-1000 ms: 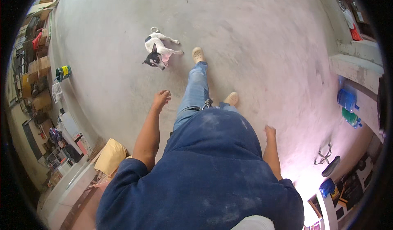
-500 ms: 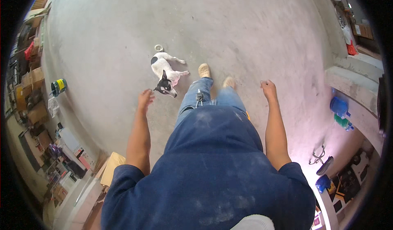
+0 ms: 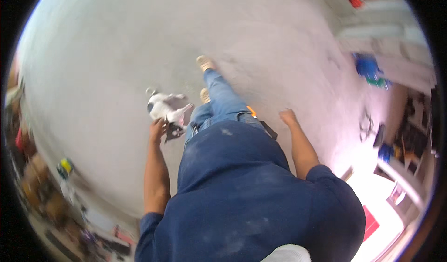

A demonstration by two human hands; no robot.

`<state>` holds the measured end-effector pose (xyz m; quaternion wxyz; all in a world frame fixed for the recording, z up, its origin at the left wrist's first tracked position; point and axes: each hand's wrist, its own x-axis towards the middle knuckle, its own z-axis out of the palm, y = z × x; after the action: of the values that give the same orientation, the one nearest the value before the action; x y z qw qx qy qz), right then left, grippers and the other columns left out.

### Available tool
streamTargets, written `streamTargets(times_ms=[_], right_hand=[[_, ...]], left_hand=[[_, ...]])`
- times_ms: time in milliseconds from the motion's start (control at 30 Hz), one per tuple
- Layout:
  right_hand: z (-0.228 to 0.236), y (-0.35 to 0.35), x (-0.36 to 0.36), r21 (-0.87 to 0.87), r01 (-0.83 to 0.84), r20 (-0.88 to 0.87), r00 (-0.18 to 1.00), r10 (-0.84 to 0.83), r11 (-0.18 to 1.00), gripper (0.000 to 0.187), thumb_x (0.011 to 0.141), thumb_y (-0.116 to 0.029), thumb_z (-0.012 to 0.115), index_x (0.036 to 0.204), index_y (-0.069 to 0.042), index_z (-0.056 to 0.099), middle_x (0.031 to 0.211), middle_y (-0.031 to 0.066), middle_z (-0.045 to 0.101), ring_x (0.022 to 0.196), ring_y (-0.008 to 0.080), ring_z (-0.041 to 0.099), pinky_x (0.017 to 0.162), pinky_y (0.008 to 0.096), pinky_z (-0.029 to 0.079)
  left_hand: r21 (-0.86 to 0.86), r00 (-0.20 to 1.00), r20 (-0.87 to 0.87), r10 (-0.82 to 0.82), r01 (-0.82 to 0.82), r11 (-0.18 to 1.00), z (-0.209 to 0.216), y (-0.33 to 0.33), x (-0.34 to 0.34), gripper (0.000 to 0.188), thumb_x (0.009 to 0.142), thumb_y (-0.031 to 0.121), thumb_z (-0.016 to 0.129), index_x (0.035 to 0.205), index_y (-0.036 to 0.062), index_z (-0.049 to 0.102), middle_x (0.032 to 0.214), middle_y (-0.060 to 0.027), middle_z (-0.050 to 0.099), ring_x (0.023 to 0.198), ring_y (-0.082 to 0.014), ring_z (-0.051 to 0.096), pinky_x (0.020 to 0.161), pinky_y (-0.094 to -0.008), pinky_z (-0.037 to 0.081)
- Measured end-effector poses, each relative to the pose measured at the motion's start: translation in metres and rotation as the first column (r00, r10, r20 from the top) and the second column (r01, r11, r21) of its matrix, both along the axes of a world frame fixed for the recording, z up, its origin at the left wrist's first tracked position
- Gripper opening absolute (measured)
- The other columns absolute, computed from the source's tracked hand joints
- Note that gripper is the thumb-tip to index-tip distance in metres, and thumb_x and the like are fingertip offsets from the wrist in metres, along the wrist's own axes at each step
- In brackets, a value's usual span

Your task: The recorder inspects a small dog's head and ears while kneeling in a workshop environment.

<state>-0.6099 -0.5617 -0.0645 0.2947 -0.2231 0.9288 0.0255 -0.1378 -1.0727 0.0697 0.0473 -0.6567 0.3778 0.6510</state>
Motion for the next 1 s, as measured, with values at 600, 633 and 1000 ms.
streamTargets(times_ms=[600, 633, 1000], right_hand=[[0.141, 0.045, 0.019, -0.311, 0.607, 0.124, 0.789, -0.602, 0.731, 0.032, 0.083, -0.029, 0.055, 0.103, -0.005, 0.064, 0.103, 0.0239, 0.062, 0.096, 0.0399, 0.061, 0.085, 0.0453, 0.049], [0.134, 0.084, 0.031, -0.339, 0.651, 0.144, 0.749, -0.646, 0.679, 0.032, 0.084, -0.028, 0.054, 0.104, -0.005, 0.063, 0.102, 0.0242, 0.062, 0.097, 0.0403, 0.060, 0.084, 0.0458, 0.049], [0.093, 0.440, 0.300, -0.444, 0.588, 0.409, -0.538, -0.737, -0.676, 0.023, 0.080, -0.021, 0.063, 0.083, 0.003, 0.063, 0.076, 0.0124, 0.064, 0.062, 0.0200, 0.062, 0.059, 0.0328, 0.049]], left_hand=[[-0.382, -0.109, 0.633, -0.766, 0.817, -0.432, -0.043, 0.057, 0.023, 0.032, 0.082, 0.030, 0.062, 0.105, 0.0088, 0.056, 0.076, -0.0116, 0.063, 0.066, -0.0229, 0.059, 0.065, -0.0446, 0.050], [-0.398, -0.127, 0.647, -0.752, 0.785, -0.475, -0.045, 0.065, -0.008, 0.032, 0.082, 0.030, 0.062, 0.105, 0.0088, 0.056, 0.076, -0.0116, 0.063, 0.066, -0.0229, 0.059, 0.065, -0.0446, 0.050], [-0.211, 0.652, -0.008, -0.758, 0.740, 0.639, -0.021, 0.227, -0.450, 0.026, 0.082, 0.026, 0.067, 0.091, 0.0064, 0.051, 0.066, -0.0080, 0.058, 0.056, -0.0179, 0.058, 0.051, -0.0353, 0.050]])
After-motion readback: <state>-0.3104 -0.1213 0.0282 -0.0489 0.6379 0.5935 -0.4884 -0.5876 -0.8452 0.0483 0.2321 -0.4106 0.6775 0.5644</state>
